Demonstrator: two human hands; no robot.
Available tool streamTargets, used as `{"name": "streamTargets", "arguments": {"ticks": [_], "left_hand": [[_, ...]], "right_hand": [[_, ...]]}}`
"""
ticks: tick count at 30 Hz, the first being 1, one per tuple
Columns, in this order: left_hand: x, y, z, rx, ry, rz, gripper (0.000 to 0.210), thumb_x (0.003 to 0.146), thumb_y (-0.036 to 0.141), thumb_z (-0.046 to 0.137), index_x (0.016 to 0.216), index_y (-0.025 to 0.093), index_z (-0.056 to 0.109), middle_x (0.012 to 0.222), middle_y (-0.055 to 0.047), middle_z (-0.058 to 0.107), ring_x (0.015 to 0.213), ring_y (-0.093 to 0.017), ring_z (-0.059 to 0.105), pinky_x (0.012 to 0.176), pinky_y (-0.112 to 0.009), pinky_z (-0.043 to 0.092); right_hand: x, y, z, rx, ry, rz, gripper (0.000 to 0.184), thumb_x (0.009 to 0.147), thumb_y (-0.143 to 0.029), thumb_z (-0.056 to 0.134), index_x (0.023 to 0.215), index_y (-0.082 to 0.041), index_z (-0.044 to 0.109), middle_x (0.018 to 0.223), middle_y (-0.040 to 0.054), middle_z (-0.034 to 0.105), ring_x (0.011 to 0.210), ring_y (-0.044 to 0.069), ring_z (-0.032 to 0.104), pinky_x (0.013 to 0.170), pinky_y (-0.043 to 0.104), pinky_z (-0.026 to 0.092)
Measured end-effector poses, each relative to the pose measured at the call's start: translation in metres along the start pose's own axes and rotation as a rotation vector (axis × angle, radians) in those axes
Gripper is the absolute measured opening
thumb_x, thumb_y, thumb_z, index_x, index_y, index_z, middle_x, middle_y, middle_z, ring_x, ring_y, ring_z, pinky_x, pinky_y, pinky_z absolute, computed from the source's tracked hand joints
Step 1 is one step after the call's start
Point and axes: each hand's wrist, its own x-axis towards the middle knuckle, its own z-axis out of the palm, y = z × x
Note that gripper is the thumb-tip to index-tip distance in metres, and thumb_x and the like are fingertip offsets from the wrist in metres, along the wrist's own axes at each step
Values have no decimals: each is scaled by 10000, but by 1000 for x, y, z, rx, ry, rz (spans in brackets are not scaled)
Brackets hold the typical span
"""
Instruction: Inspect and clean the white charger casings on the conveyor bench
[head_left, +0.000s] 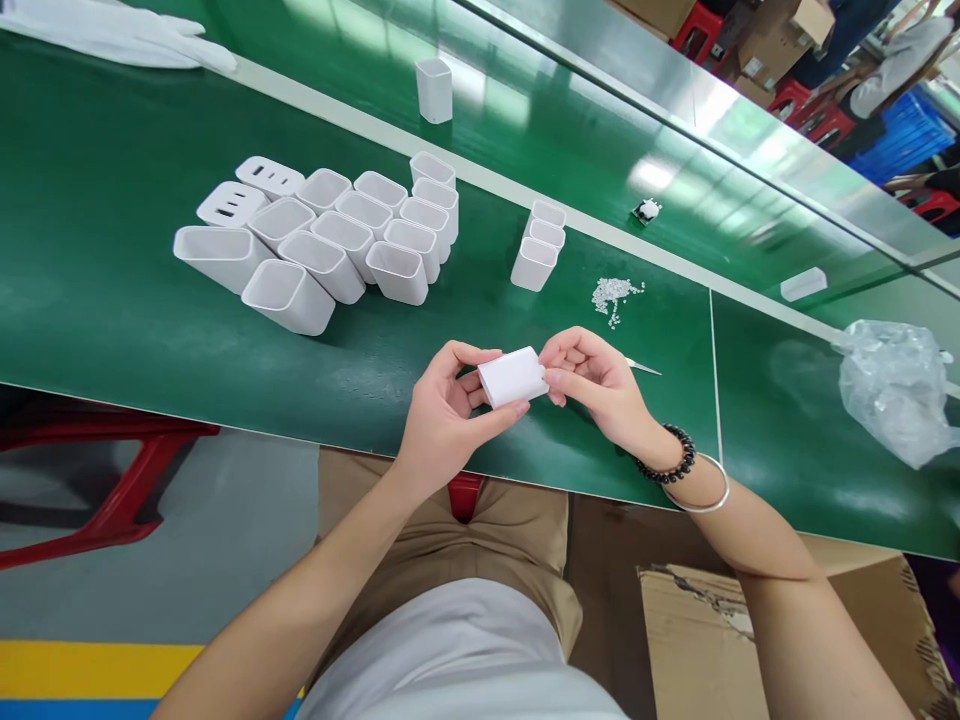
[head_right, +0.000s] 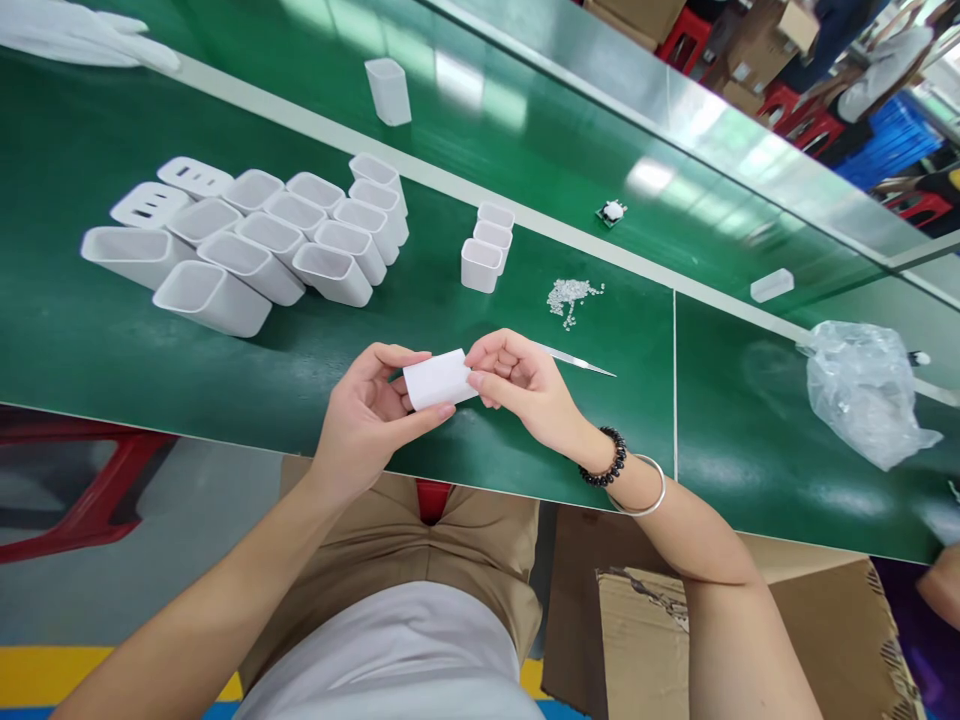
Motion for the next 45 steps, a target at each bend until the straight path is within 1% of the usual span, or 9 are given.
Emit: {"name": "streamTargets", "arguments": {"ticks": [12, 18, 20, 23, 27, 30, 36, 41, 45], "left_hand": [[-1, 1, -1, -25, 18, -25, 430, 559, 97, 900, 849, 173, 591, 833, 35, 611, 737, -97, 668, 581, -161, 567], [-1, 1, 1, -18, 50, -6, 418, 552, 93, 899, 825, 171, 592, 823, 43, 570, 715, -79, 628, 595, -165, 565], [1, 2, 0, -24, 27, -6, 426, 563, 93, 895, 824, 181, 570, 838, 43, 561, 725, -82, 615, 601, -175, 565], [2, 8, -2, -14, -80, -68, 383, 641, 151, 870, 851, 192, 552, 963, -1, 633, 816, -123, 638, 632, -208, 571], [4, 15, -3, 115, -214, -209, 317, 773, 249, 792, 1047, 193, 644, 1007, -41, 692, 819, -131, 649, 655, -200, 547], [6, 18, -1, 200, -232, -217, 350, 777, 255, 781, 1109, 204, 681, 974, -34, 708, 780, -135, 653, 649, -201, 540], [5, 17, -3, 248, -277, -192, 341, 794, 266, 749, 1125, 210, 691, 874, -30, 720, 705, -150, 651, 592, -219, 529], [3, 17, -6, 263, -305, -186, 334, 802, 281, 755, 1123, 221, 682, 873, -30, 716, 680, -142, 643, 607, -231, 539], [3, 20, -3, 276, -284, -195, 342, 741, 211, 761, 1071, 204, 673, 849, -22, 699, 663, -134, 620, 585, -223, 518]], "right_hand": [[-3, 19, 7, 222, -64, 14, 148, 928, -238, 707, 929, -185, 569, 713, -50, 515, 564, 61, 466, 543, 192, 409], [-1, 21, 13, 316, -61, 5, 167, 948, -204, 667, 911, -201, 504, 747, -53, 494, 560, 54, 442, 521, 179, 391], [0, 20, 12, 287, -72, 1, 164, 956, -222, 657, 918, -202, 499, 742, -53, 497, 565, 58, 455, 527, 184, 396], [-1, 16, 9, 188, -133, -7, 160, 961, -235, 653, 949, -199, 498, 730, -53, 512, 581, 68, 503, 544, 193, 404], [-6, 10, 8, 90, -163, -41, 164, 958, -230, 657, 968, -195, 497, 760, -41, 522, 625, 76, 522, 575, 199, 439], [-10, 9, 7, 87, -170, -33, 186, 950, -243, 676, 961, -193, 497, 788, -32, 521, 657, 80, 528, 604, 205, 456], [-12, 9, 6, 108, -208, -33, 107, 1002, -241, 590, 963, -193, 503, 803, -21, 528, 686, 86, 544, 640, 212, 469], [-12, 6, 6, -28, -233, -83, 95, 1001, -212, 575, 975, -194, 485, 851, -2, 546, 714, 85, 568, 650, 206, 464], [-13, 5, 6, -114, -256, -109, 102, 1006, -240, 556, 972, -195, 470, 833, 3, 548, 715, 93, 560, 652, 211, 457]]}}
